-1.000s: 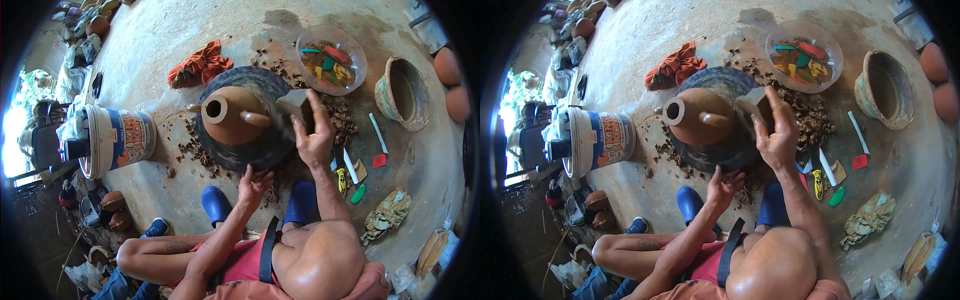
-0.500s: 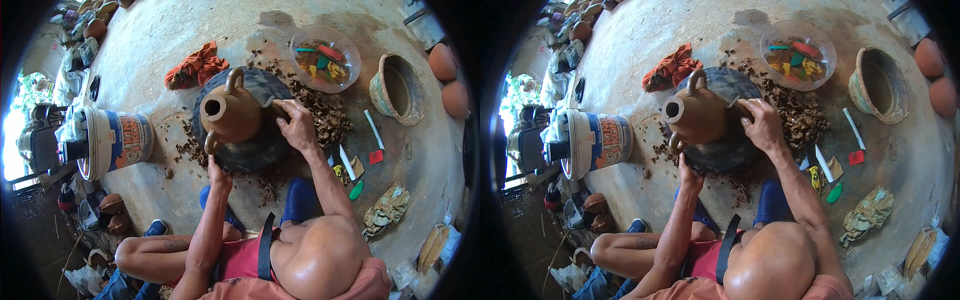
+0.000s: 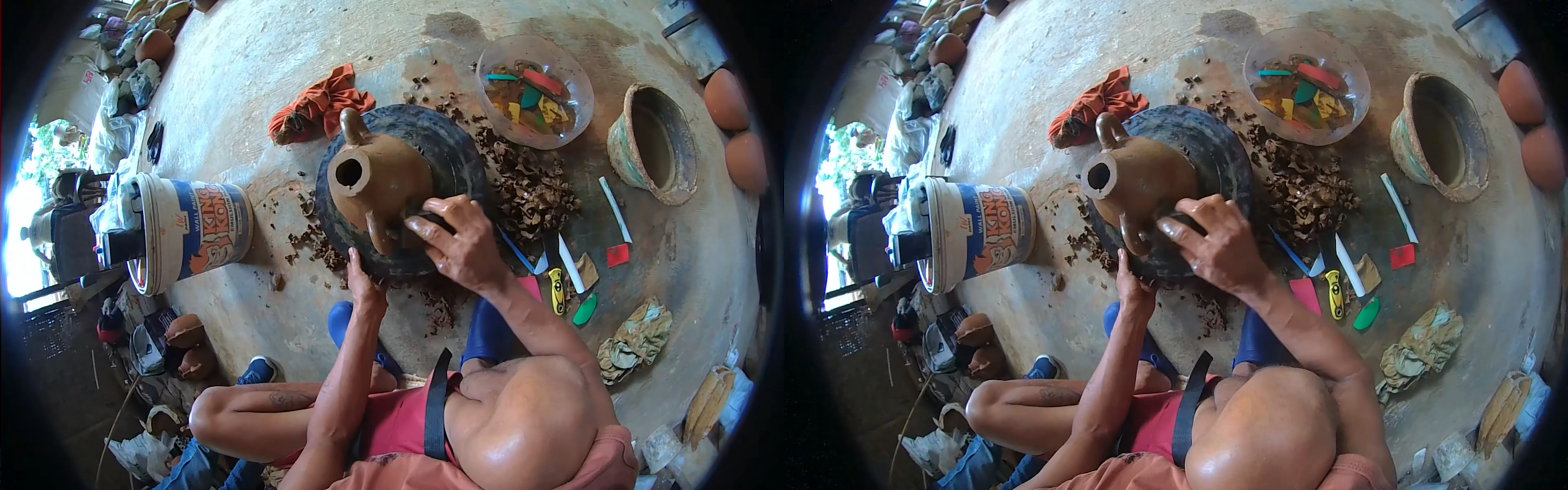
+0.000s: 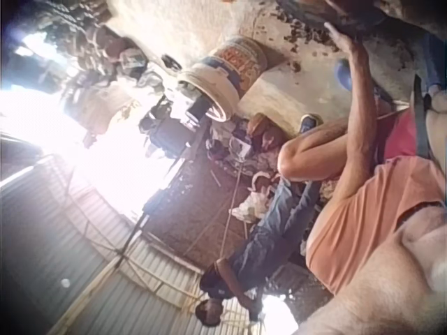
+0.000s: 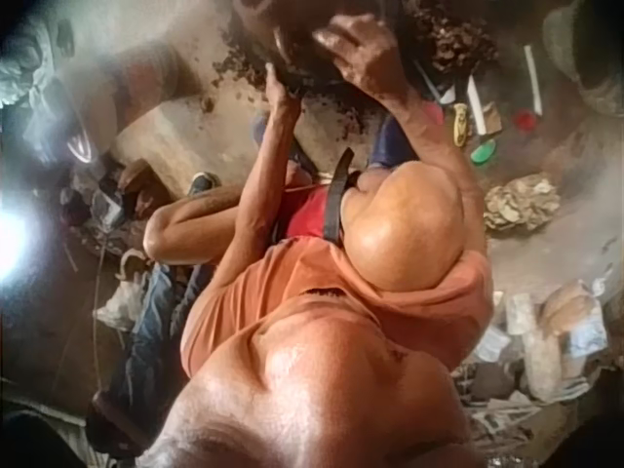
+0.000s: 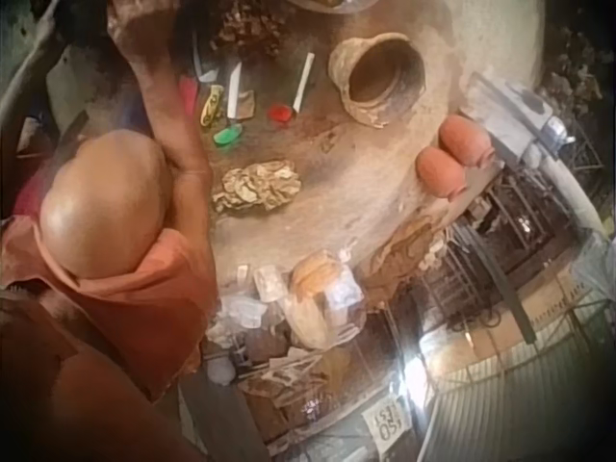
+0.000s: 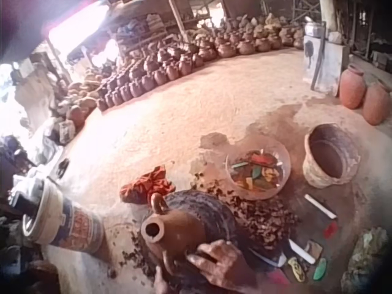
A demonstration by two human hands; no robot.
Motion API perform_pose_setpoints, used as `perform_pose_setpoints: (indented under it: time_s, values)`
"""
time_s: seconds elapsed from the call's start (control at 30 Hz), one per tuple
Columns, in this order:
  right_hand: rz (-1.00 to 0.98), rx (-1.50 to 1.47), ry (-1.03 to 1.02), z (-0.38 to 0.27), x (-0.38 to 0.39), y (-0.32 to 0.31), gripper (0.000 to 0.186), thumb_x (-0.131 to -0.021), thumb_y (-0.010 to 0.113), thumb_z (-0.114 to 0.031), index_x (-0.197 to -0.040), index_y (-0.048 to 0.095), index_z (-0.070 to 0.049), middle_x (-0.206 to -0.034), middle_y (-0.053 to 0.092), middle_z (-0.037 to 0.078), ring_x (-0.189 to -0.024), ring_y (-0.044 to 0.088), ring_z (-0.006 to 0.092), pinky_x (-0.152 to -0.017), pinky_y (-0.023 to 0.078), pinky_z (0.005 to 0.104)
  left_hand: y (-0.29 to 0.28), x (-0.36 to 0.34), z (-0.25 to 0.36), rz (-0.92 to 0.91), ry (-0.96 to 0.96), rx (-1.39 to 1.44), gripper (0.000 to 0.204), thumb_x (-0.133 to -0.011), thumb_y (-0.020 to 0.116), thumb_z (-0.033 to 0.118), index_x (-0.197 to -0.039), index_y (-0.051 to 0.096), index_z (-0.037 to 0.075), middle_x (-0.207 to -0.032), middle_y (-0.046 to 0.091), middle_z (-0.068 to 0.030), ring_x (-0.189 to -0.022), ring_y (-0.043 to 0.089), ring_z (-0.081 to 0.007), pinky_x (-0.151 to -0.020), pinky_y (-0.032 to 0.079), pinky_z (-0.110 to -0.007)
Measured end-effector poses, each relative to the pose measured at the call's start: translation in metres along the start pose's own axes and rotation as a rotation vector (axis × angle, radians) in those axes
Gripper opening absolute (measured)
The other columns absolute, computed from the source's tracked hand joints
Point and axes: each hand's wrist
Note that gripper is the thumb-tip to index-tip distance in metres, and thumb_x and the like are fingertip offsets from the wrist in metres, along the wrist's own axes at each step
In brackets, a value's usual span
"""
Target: The person smooths and shapes a clay pot on a manual turntable by hand using a small piece of green plastic as a scraper. They move the scraper over the surface and handles of the pot while slowly rotating the turntable.
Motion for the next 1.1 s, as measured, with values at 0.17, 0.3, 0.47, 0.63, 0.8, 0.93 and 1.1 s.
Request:
perform_pose_setpoints:
  time_s: [0.17,0.3,0.47,0.63,0.8,0.93,1.1]
  values:
    - [0.008,0.067,0.085,0.033,-0.003,-0.024,0.047,-0.067,0.081,-0.008,-0.114,0.072,-0.012,-0.11,0.065,0.008,-0.096,0.065,0.0305,-0.083,0.053,0.045,0.03,0.02,-0.003,0.122,-0.024,-0.055,0.066,-0.104,0.046,0.063,-0.153,0.044,0.018,-0.149,0.056,-0.005,-0.136,0.053,-0.0276,-0.112,0.039,-0.056]
    - [0.206,0.017,0.071,0.01,-0.05,-0.017,0.046,-0.075,0.078,-0.011,-0.121,0.07,-0.011,-0.112,0.065,0.011,-0.098,0.065,0.0317,-0.087,0.053,0.0464,0.02,0.02,-0.002,0.185,0.002,-0.081,0.068,-0.102,0.048,0.066,-0.152,0.045,0.019,-0.148,0.057,-0.0043,-0.136,0.052,-0.0277,-0.111,0.038,-0.055]
    - [0.107,-0.071,-0.018,0.016,-0.013,0.001,0.046,-0.072,0.079,-0.01,-0.117,0.072,-0.013,-0.112,0.065,0.01,-0.099,0.064,0.0302,-0.084,0.053,0.0469,0.023,0.025,-0.013,0.073,-0.08,-0.065,0.068,-0.102,0.044,0.068,-0.151,0.046,0.02,-0.148,0.057,-0.0042,-0.136,0.052,-0.0273,-0.111,0.038,-0.052]
    - [-0.045,0.032,0.072,0.028,0.0,-0.023,0.046,-0.065,0.079,-0.003,-0.11,0.075,-0.011,-0.115,0.065,0.009,-0.1,0.064,0.0305,-0.087,0.053,0.0452,0.033,0.052,-0.038,-0.025,-0.084,-0.111,0.079,-0.102,0.037,0.073,-0.147,0.049,0.009,-0.137,0.065,-0.0112,-0.116,0.065,-0.0276,-0.1,0.048,-0.047]
    - [0.352,0.062,0.156,-0.001,-0.031,-0.047,0.053,-0.071,0.079,-0.003,-0.123,0.072,-0.007,-0.119,0.064,0.015,-0.103,0.065,0.0328,-0.087,0.055,0.0439,0.039,0.06,-0.059,-0.277,-0.351,-0.119,0.079,-0.103,0.039,0.07,-0.14,0.051,0.002,-0.128,0.067,-0.0164,-0.111,0.067,-0.028,-0.094,0.054,-0.04]
    - [0.153,0.014,0.05,-0.04,-0.049,-0.033,0.052,-0.074,0.081,-0.008,-0.125,0.072,-0.007,-0.125,0.063,0.015,-0.113,0.064,0.0312,-0.09,0.056,0.0422,0.061,0.078,-0.054,-0.281,-0.281,-0.048,0.071,-0.103,0.045,0.066,-0.141,0.052,0.006,-0.133,0.064,-0.0136,-0.12,0.064,-0.0274,-0.094,0.054,-0.042]
    - [0.219,0.13,0.155,-0.002,-0.012,0.03,0.047,-0.08,0.076,-0.013,-0.126,0.072,-0.008,-0.121,0.063,0.013,-0.107,0.064,0.0308,-0.09,0.052,0.0435,0.052,0.062,-0.032,-0.067,-0.192,-0.036,0.075,-0.1,0.044,0.073,-0.146,0.051,0.015,-0.139,0.062,-0.0069,-0.122,0.059,-0.0262,-0.1,0.045,-0.047]
Point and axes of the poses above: each hand's wrist, its own x-axis away from the middle knuckle, its own y-axis out of the palm, z = x × y
